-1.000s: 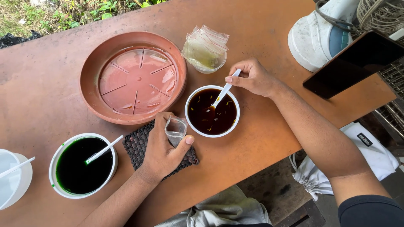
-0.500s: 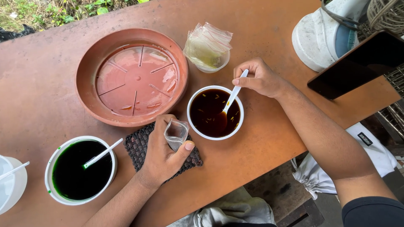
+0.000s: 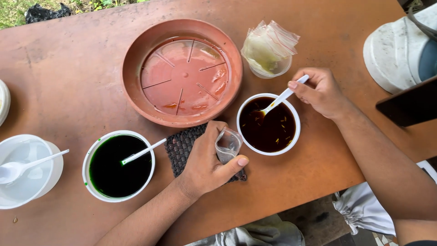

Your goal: Transferring different liquid samples from bowls into a small plastic bag using a plastic spoon.

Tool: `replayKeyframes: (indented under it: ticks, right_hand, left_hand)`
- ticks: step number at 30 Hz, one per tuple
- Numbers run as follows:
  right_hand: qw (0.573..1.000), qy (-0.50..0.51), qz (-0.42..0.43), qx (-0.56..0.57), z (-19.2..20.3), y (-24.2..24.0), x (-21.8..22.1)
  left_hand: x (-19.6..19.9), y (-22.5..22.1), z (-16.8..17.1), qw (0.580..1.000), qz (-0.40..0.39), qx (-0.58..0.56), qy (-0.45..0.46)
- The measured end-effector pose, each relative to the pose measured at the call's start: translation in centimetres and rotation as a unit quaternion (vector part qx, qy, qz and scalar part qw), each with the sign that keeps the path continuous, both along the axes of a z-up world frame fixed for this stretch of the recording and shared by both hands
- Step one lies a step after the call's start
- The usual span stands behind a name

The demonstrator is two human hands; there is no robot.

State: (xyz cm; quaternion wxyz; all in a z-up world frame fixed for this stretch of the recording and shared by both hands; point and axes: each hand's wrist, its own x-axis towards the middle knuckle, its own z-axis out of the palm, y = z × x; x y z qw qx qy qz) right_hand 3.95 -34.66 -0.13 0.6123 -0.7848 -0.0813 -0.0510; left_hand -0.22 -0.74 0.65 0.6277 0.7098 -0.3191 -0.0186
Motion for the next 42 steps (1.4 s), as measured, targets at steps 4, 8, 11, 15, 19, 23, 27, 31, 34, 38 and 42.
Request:
replayKeyframes:
  ticks: [4,8,11,15,19,23,27,31,34,38,42]
  right_hand:
    - [1.0,0.008,0.0,0.02,-0.2,0.0,0.1]
    - [1.0,-0.01,0.023,0.01,0.5,0.5,0.0]
    - [0.999,-0.006,0.023,-0.047,0.9,0.5,-0.3]
    - [0.996,0.053,-0.034,-0.064,1.4,1.2,-0.7]
    - [0.998,0.054,-0.024,-0.01,-0.1,0.1,-0.2]
    - [0.995,0.067,-0.019,0.075,-0.6,-0.6,0.0]
    - [0.984,0.1,-0.044,0.14,-0.1,-0.3,0.0]
    - [0.986,0.076,-0.016,0.149,0.1,0.0,0.1]
    - [0.987,0.081,-0.005,0.141,0.0,-0.3,0.0]
    - [0.993,0.076,0.026,0.085,-0.2,-0.5,-0.3]
    - [0.997,0.068,0.043,0.023,0.1,-0.3,-0.4]
  left_hand:
    - [0.1,0.1,0.1,1.0,0.003,0.008,0.007]
    - [0.2,0.3,0.7,0.999,-0.015,0.032,0.005]
    - [0.1,0.3,1.2,0.997,-0.019,0.076,0.012]
    - [0.0,0.3,1.9,0.993,-0.027,0.108,0.031]
    - [0.2,0.4,1.5,0.993,-0.033,0.112,0.028]
    - [0.3,0.3,1.3,0.994,-0.031,0.105,0.023]
    - [0.3,0.3,1.3,0.994,-0.034,0.103,0.03]
    - [0.4,0.2,1.4,0.995,-0.035,0.096,0.018]
    - [0.3,0.2,1.2,0.993,-0.029,0.111,0.033]
    - [0.3,0.2,1.0,0.994,-0.029,0.104,0.012]
    - [0.3,0.2,0.9,0.994,-0.025,0.108,0.009]
